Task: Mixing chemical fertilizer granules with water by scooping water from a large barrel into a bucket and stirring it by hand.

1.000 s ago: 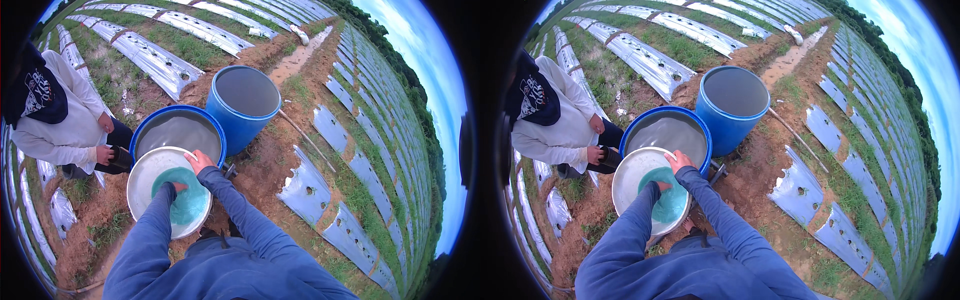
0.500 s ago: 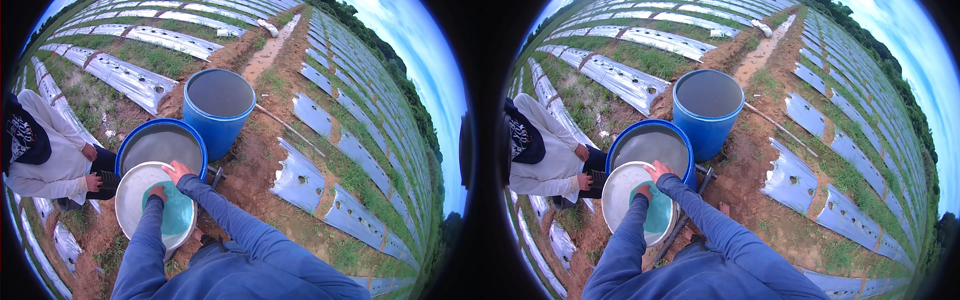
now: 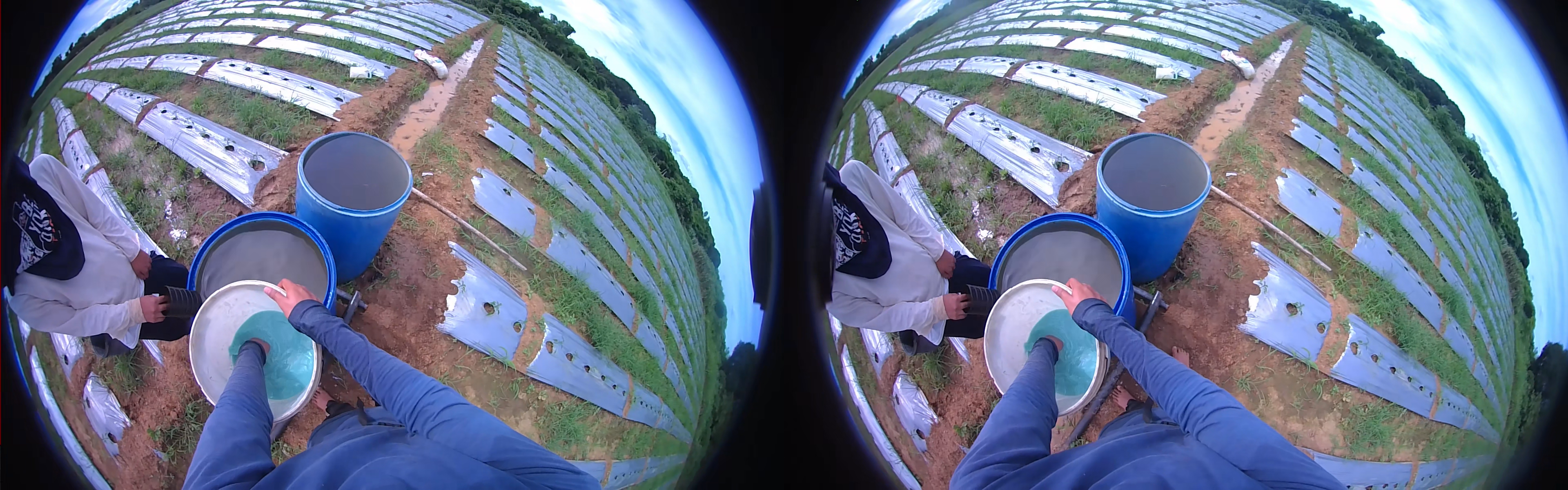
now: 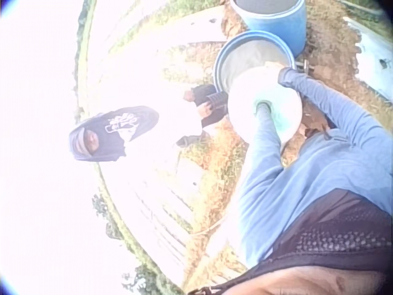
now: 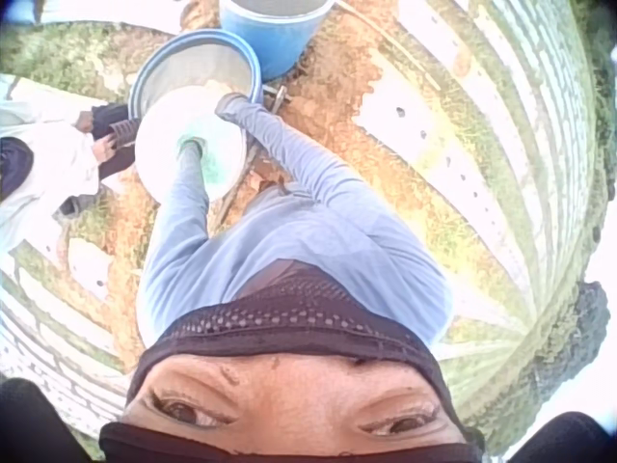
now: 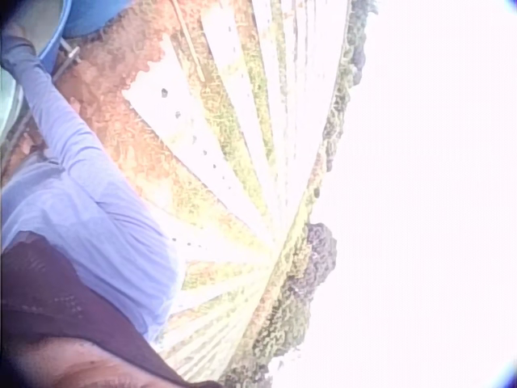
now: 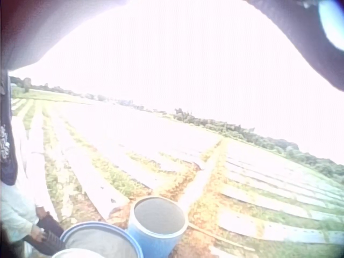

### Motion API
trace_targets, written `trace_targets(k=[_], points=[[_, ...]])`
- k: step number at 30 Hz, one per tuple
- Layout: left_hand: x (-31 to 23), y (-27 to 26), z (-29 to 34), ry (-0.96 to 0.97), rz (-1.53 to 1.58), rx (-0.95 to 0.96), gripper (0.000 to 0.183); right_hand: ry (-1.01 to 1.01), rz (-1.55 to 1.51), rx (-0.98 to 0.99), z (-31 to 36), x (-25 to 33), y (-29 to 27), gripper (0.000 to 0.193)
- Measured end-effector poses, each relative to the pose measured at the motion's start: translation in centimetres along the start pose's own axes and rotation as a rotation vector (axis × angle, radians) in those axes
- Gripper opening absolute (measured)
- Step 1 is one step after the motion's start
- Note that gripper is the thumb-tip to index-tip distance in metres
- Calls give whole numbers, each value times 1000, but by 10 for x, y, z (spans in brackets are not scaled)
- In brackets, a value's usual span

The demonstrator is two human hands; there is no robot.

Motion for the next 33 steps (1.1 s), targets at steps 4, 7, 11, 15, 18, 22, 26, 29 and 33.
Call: trace_targets(k=[4, 7, 11, 15, 18, 22, 26, 29, 33], points=[[-3, 22, 1, 90, 138, 121, 46, -15, 3, -49, 3, -3, 2, 62], [-12, 25, 5, 244, 407, 121, 49, -60, -5, -88, 6, -2, 3, 61], [-18, -6, 8, 324, 755, -159, 53, -88, -5, -104, 4, 9, 15, 59], [-45, -45, 68, 354, 337, -348, 56, -64, 47, -116, -1, -1, -5, 58], [-32, -33, 83, 636, -159, -608, 54, -54, 48, -98, -3, 6, -6, 57], [-17, -22, 27, 43, -173, -1, 60, -62, 47, -66, -4, 21, -3, 57], [-21, -5, 6, 51, -168, 94, 54, -29, 26, -33, -4, 15, -7, 59], [-28, 12, 2, 112, -81, 113, 51, 2, 41, -63, -3, 1, -5, 63], [-36, 9, -1, 365, 337, 77, 48, 42, -8, -82, -2, -6, 0, 65]])
Point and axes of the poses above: each hand's wrist, its own z-axis away from the middle knuckle, its own y-axis out of the palm, x = y × z, the point moved 4 cm from there along -z, towards the middle knuckle, and after that the axes turned 6 degrees about z, right-handed, at the moved point
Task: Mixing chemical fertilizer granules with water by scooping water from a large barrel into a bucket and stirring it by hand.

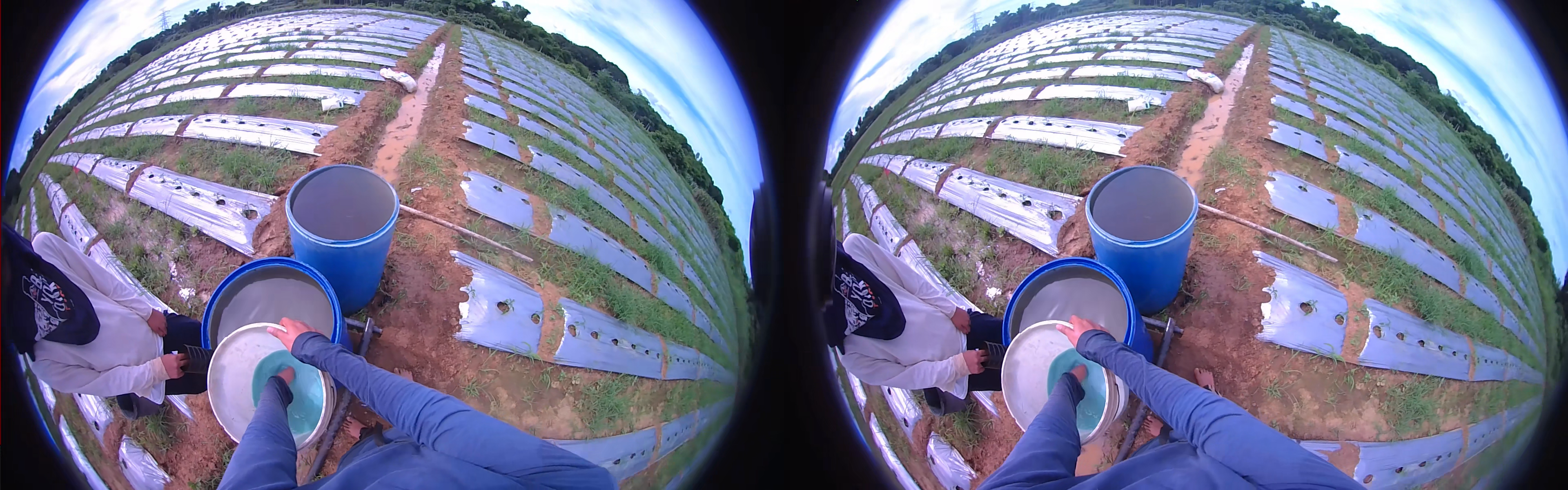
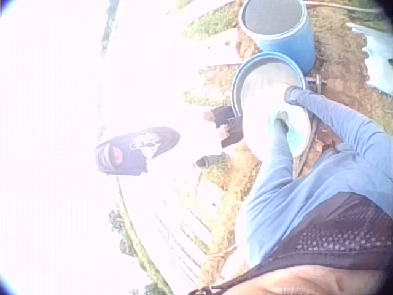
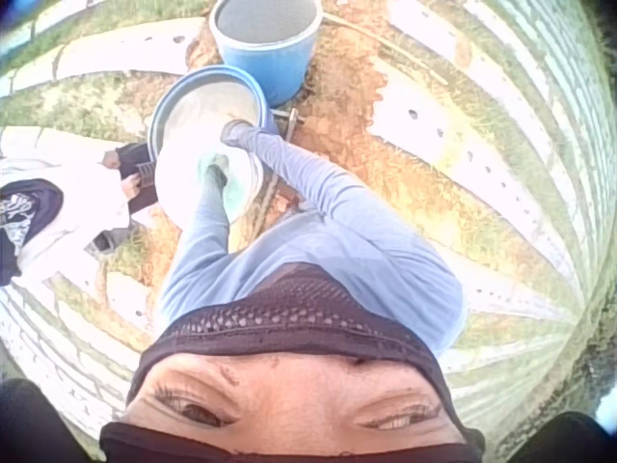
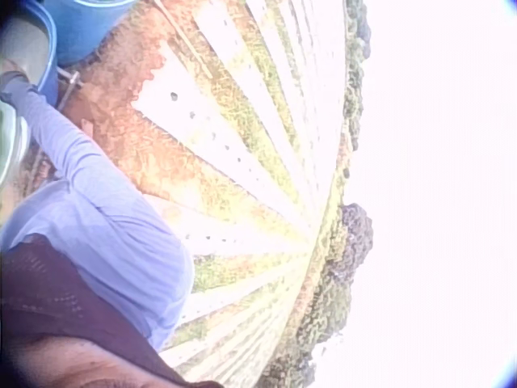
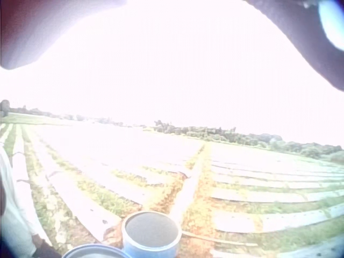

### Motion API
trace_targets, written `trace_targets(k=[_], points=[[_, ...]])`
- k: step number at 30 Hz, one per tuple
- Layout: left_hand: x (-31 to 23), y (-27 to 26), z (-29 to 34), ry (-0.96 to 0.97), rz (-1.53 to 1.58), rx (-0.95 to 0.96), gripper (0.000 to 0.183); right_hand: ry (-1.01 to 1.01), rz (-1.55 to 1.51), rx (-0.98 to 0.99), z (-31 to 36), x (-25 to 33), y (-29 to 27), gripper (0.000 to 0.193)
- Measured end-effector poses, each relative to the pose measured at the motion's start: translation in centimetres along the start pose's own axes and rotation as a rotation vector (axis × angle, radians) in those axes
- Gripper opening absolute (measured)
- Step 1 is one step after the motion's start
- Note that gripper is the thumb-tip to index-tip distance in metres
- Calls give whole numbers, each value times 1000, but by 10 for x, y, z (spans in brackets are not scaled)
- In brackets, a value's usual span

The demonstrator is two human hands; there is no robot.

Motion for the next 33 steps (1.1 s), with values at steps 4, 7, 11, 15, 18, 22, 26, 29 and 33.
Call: trace_targets(k=[4, 7, 11, 15, 18, 22, 26, 29, 33], points=[[-3, -15, -26, 496, 47, -337, 47, -20, -14, 89, 12, 22, -8, 65], [-83, -8, 51, 268, -267, -345, 50, 28, -7, 55, 3, -2, -14, 64], [-44, 4, 40, 320, -788, -464, 59, 15, -8, 104, 11, 7, -11, 62], [-37, 7, 34, 45, -653, -156, 51, 11, -20, 95, 0, 2, -6, 60], [-7, -13, 26, 150, -612, -188, 55, -25, 27, 166, -1, 18, -6, 59], [-115, -50, 99, 63, -555, -285, 41, -19, 33, 66, -26, -5, -11, 59], [-50, -53, 97, 49, -331, -523, 44, -108, 25, 158, -32, 7, 13, 55], [-28, -45, 121, 131, -479, -357, 40, -151, 57, 174, -20, 4, 23, 57], [-59, -85, 203, 177, 119, -404, 28, -181, 11, 138, -23, -20, 25, 58]])
Point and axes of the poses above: each hand's wrist, its own z-axis away from the middle knuckle, its own y-axis out of the palm, x = y × z, the point moved 4 cm from there along -z, towards the middle knuckle, and after that the axes turned 6 degrees about z, right-handed, at the moved point
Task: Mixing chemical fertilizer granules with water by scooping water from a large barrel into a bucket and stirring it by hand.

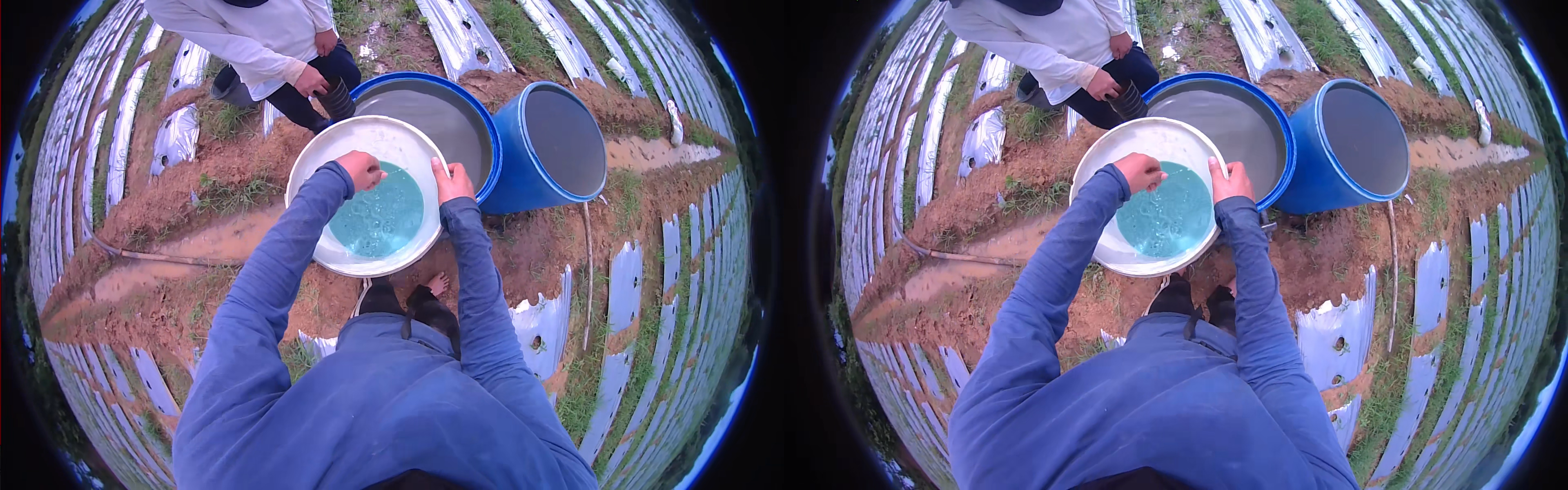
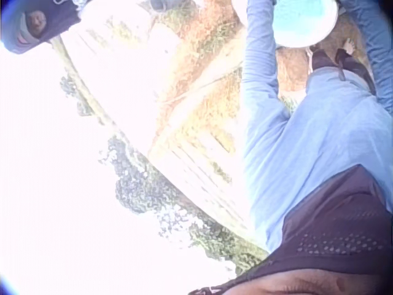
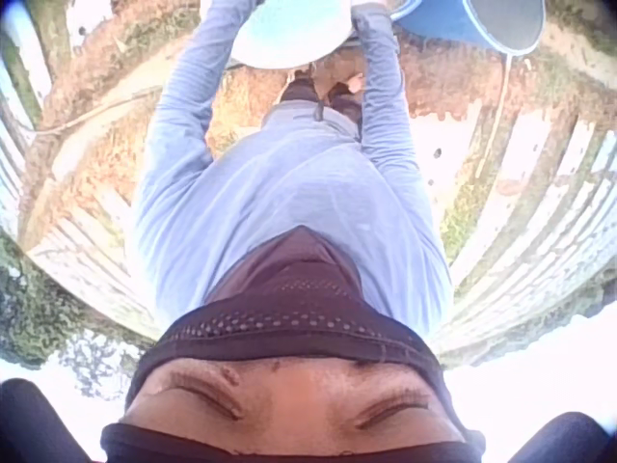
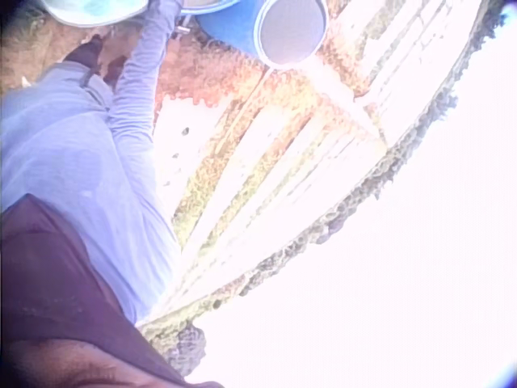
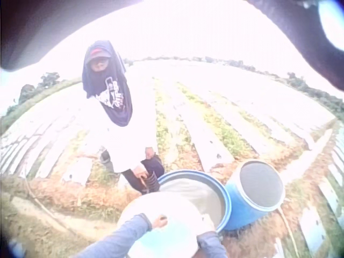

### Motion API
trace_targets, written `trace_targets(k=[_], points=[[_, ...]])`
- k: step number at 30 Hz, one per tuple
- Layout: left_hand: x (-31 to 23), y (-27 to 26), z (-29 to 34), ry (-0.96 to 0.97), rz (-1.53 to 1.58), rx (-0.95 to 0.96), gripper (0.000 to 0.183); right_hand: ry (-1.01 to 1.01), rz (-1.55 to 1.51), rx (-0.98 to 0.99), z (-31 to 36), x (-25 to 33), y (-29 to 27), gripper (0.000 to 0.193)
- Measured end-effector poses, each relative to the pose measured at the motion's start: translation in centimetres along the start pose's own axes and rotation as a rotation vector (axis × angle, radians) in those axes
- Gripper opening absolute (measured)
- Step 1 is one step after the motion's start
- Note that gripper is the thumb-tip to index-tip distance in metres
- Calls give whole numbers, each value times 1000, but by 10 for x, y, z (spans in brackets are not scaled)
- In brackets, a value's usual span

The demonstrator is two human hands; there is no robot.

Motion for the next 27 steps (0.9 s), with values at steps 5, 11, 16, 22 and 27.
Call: trace_targets(k=[5, 11, 16, 22, 27], points=[[18, -64, 135, 335, -13, -998, 38, 54, -255, 118, 25, -7, 4, 59], [120, 31, 157, -12, 1305, -435, 53, -37, -146, 20, 101, 35, -13, 59], [94, 28, 114, -62, 1409, -178, 48, 54, -335, -68, 150, 39, -57, 49], [79, 50, 32, 43, 1394, -75, 47, 254, -740, -106, 185, 34, -97, 26], [58, 85, 62, 230, 941, -566, 31, 278, -632, -211, 178, 0, -118, 26]])
Point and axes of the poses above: each hand's wrist, its own z-axis away from the middle knuckle, its own y-axis out of the palm, x = y × z, the point moved 4 cm from there along -z, towards the middle knuckle, and after that the axes turned 6 degrees about z, right-handed, at the moved point
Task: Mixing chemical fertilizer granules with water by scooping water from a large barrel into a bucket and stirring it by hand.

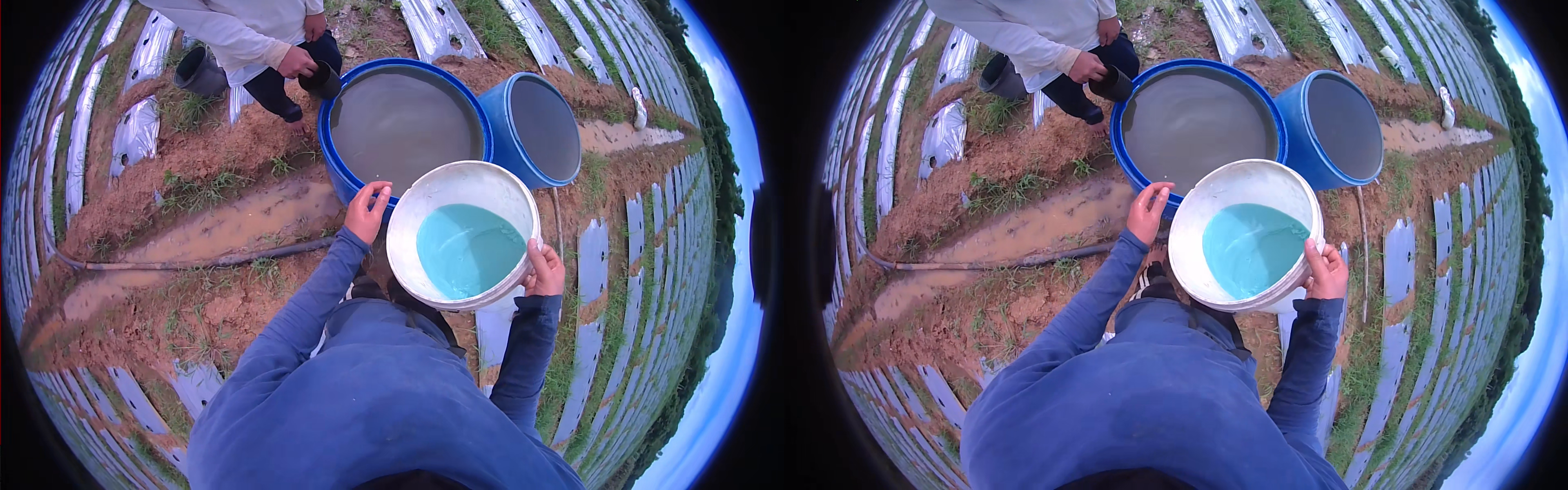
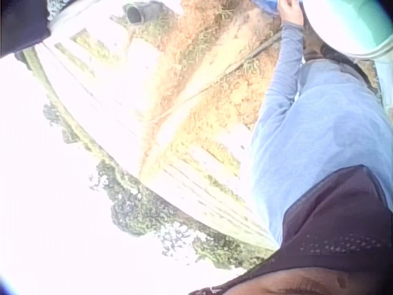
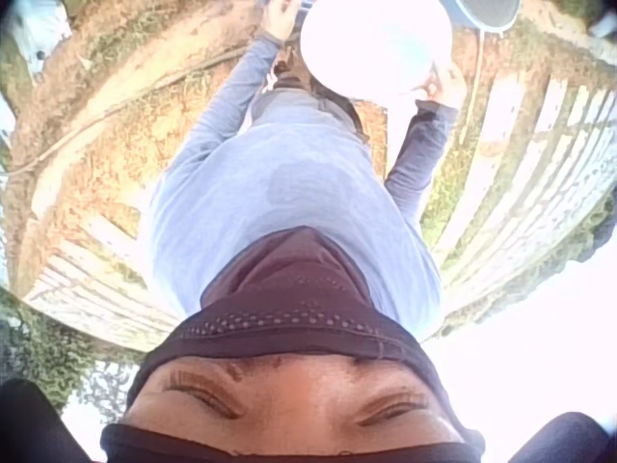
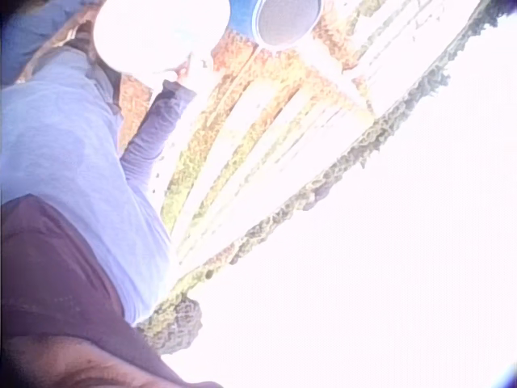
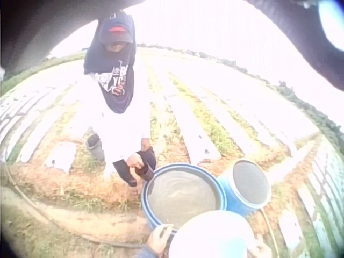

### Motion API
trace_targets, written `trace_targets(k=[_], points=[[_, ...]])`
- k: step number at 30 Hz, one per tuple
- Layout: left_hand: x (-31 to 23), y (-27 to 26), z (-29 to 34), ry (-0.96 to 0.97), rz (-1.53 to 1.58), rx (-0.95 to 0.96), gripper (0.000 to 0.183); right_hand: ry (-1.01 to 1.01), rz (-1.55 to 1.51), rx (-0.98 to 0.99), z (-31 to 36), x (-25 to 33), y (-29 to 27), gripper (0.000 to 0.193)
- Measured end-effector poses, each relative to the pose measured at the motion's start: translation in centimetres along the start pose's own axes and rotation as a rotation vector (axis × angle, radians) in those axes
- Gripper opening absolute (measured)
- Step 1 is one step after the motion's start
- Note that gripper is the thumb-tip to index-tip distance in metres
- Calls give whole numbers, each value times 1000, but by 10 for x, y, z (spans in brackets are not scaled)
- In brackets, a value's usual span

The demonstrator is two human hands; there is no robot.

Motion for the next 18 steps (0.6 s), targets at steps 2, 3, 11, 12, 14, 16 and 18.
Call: trace_targets(k=[2, 3, 11, 12, 14, 16, 18], points=[[-30, 18, 33, 419, -263, 45, 31, -13, 125, -67, -8, -9, -10, 29], [-30, 27, 47, 443, -218, 139, 34, -12, 163, -112, -15, -15, -9, 33], [23, 81, 44, 545, -331, 336, 43, 4, 185, -295, -79, -46, 20, 41], [25, 83, 39, 543, -334, 327, 43, 3, 187, -286, -85, -47, 21, 41], [27, 90, 34, 517, -176, 326, 45, 9, 201, -335, -92, -48, 11, 43], [26, 90, 27, 538, -190, 282, 42, 33, 259, -296, -107, -49, 9, 44], [30, 82, 18, 489, -181, 242, 40, 28, 328, -269, -114, -40, 25, 45]])
Point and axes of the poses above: each hand's wrist, its own z-axis away from the middle knuckle, its own y-axis out of the palm, x = y × z, the point moved 4 cm from there along -z, towards the middle knuckle, and after that the axes turned 6 degrees about z, right-handed, at the moved point
